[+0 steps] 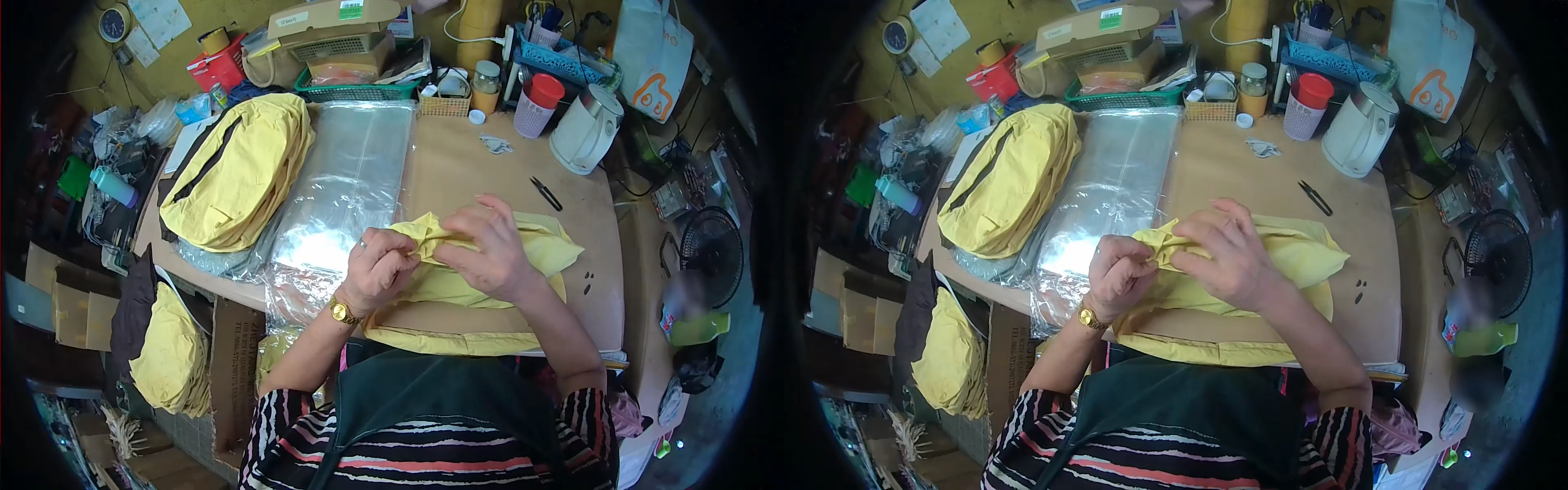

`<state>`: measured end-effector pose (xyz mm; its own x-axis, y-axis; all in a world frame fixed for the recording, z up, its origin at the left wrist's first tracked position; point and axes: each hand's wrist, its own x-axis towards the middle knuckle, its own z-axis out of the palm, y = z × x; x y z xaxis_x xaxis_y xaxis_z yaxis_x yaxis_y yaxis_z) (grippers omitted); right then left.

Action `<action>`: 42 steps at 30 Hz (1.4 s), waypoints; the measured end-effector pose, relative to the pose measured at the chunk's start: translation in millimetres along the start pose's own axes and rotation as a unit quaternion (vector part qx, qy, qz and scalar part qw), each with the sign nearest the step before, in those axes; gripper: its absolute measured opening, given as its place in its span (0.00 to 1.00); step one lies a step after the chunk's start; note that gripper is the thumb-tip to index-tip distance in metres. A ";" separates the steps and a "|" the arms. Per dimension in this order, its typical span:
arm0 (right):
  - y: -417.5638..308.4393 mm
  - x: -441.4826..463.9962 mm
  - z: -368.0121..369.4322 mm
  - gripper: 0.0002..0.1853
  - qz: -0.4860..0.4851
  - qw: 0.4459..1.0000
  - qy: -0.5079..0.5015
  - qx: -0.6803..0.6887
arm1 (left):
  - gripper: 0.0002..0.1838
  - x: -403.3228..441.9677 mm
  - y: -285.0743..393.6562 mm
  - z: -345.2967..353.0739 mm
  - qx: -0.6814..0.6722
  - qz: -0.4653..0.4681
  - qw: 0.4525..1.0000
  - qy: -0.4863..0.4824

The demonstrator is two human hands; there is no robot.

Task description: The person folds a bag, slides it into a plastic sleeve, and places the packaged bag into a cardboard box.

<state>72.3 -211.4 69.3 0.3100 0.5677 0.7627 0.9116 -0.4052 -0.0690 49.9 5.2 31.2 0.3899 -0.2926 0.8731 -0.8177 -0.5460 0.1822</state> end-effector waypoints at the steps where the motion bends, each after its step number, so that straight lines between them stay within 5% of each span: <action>1: -1.4 -1.0 0.7 0.10 0.002 1.000 -0.001 -0.002 | 0.13 0.8 0.1 0.9 -0.007 0.010 1.000 -0.005; 5: -4.2 2.3 3.7 0.08 -0.010 0.998 -0.034 -0.047 | 0.14 4.5 0.1 4.6 -0.007 0.021 1.000 -0.012; 8: -3.0 3.5 3.2 0.07 0.033 0.999 -0.039 0.000 | 0.13 15.0 2.8 9.4 0.056 -0.087 0.992 0.071; 10: 1.5 4.3 2.3 0.07 0.070 0.996 -0.039 0.034 | 0.18 -11.6 -12.5 7.5 -0.050 -0.315 0.932 -0.173; 15: 13.7 -2.8 18.7 0.08 0.121 0.991 0.060 0.015 | 0.29 -47.3 -5.1 22.0 -0.098 -0.395 0.891 -0.201; 18: 9.6 -3.6 34.9 0.10 0.136 0.989 0.042 0.040 | 0.41 -36.6 -4.5 15.5 -0.118 -0.367 0.904 -0.184; 20: 6.6 5.5 30.1 0.11 0.126 0.992 0.008 0.031 | 0.47 -25.1 -15.7 5.6 -0.200 -0.403 0.866 -0.219; 22: 14.5 1.8 18.1 0.12 0.131 0.991 -0.027 0.015 | 0.36 -25.7 -41.1 12.1 -0.202 -0.315 0.917 -0.137; 24: 43.4 -16.8 -6.9 0.14 0.207 0.978 -0.019 0.012 | 0.27 -22.6 -65.5 16.0 -0.115 -0.260 0.942 -0.181; 26: 87.7 -61.9 -38.8 0.15 0.304 0.952 -0.018 0.006 | 0.19 -8.1 -70.0 23.3 -0.185 -0.333 0.908 -0.177; 28: 104.8 -96.8 -79.5 0.15 0.531 0.842 -0.087 0.029 | 0.16 -5.4 -78.2 38.3 -0.221 -0.347 0.893 -0.182; 32: 115.9 -170.5 -87.0 0.13 0.560 0.821 -0.022 0.108 | 0.12 -15.9 -97.2 52.8 -0.254 -0.378 0.871 -0.182; 34: 122.4 -189.9 -73.2 0.16 0.601 0.757 0.079 0.243 | 0.11 -21.9 -100.9 59.3 -0.284 -0.389 0.864 -0.145; 38: 122.1 -193.3 -49.0 0.15 0.610 0.782 0.000 0.132 | 0.11 -34.6 -103.1 54.8 -0.298 -0.449 0.831 -0.137; 40: 129.9 -188.2 -33.7 0.12 0.496 0.861 0.037 0.109 | 0.11 -35.4 -109.6 52.1 -0.292 -0.441 0.839 -0.130; 42: 148.5 -177.0 -40.6 0.11 0.522 0.847 0.022 0.096 | 0.12 -37.0 -114.7 45.0 -0.235 -0.456 0.843 -0.162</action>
<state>141.8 -401.1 -49.9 0.9680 -0.0575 0.2445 0.1750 -0.5437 -0.8208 148.3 43.3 -42.4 0.9801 -0.1596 0.1184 -0.1638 -0.3111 0.9361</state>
